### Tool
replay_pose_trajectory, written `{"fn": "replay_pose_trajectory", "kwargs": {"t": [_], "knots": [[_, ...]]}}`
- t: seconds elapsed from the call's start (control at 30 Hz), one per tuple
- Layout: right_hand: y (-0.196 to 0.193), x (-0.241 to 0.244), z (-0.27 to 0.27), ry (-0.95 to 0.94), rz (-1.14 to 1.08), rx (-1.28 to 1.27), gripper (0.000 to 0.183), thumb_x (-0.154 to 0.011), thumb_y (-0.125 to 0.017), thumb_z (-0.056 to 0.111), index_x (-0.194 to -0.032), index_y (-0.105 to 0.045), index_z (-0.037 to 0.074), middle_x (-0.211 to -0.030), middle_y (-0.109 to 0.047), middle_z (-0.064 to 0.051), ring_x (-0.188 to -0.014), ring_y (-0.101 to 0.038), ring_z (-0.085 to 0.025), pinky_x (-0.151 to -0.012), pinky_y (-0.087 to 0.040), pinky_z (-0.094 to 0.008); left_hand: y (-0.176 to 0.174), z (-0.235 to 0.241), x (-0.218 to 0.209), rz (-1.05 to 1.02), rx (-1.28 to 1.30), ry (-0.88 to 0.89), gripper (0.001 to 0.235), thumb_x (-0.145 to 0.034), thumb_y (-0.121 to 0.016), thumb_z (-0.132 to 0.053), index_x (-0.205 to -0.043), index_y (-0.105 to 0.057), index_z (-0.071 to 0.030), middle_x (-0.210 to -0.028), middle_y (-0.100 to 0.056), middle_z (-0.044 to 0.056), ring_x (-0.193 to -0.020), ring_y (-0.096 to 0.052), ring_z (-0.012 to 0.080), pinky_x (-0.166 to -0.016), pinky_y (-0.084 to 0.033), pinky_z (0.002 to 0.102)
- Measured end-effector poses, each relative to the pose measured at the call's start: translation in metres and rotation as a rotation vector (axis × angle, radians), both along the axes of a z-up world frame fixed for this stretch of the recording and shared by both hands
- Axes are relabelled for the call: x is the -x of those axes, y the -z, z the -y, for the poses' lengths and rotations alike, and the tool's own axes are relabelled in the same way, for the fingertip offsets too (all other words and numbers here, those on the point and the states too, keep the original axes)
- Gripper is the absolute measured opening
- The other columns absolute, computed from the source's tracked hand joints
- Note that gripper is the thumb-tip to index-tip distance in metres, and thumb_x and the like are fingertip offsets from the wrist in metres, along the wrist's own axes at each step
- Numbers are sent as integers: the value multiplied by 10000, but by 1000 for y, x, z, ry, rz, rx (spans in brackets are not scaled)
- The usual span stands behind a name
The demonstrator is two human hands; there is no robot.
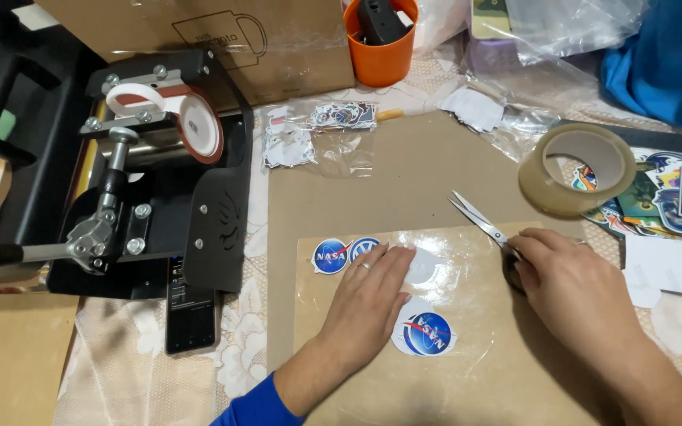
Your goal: Arranging and securing various stickers onto a heat-resistant sheet using tape and scissors for preparation.
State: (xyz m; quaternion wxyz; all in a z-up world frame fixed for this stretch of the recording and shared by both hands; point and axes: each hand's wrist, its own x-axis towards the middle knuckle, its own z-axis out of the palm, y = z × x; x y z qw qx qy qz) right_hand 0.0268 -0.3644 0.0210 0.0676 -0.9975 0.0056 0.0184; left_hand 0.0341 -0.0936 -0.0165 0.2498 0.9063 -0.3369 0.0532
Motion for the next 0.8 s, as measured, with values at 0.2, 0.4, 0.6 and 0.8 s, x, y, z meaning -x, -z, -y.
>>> {"fn": "replay_pose_trajectory", "kwargs": {"t": [0.2,0.4,0.6,0.8], "knots": [[17,4,-39,-425,337,-372,326,-923,-619,293,-1182,-691,111,-1253,-672,-107,-1192,-576,-343,-940,-509,-461,8,-3,-4,292,-21,5,622,-715,-600,146,-1316,-592,-12,-1324,-599,182,-1197,-549,404,-1048,-409,569],[20,-2,-39,-451,454,-371,299,-908,-669,207,-1175,-659,75,-1234,-651,-111,-1204,-560,-400,-1023,-488,-486,20,-1,-1,329,-149,55,515,-838,-497,-21,-1345,-580,6,-1245,-568,190,-1141,-526,400,-1090,-357,585],[16,-2,-42,-483,454,-370,255,-917,-660,207,-1137,-657,78,-1187,-641,-89,-1151,-571,-388,-1021,-488,-474,35,-2,-1,284,-280,57,625,-825,-492,-66,-1448,-487,-15,-1339,-535,177,-1188,-507,403,-1172,-252,570],[24,2,-40,-475,429,-555,393,-884,-695,231,-1213,-636,25,-1205,-703,-106,-1201,-627,-348,-1059,-486,-454,-15,2,3,36,399,21,222,-966,-557,-54,-1161,-636,17,-1056,-617,161,-984,-569,355,-948,-455,453]]}}
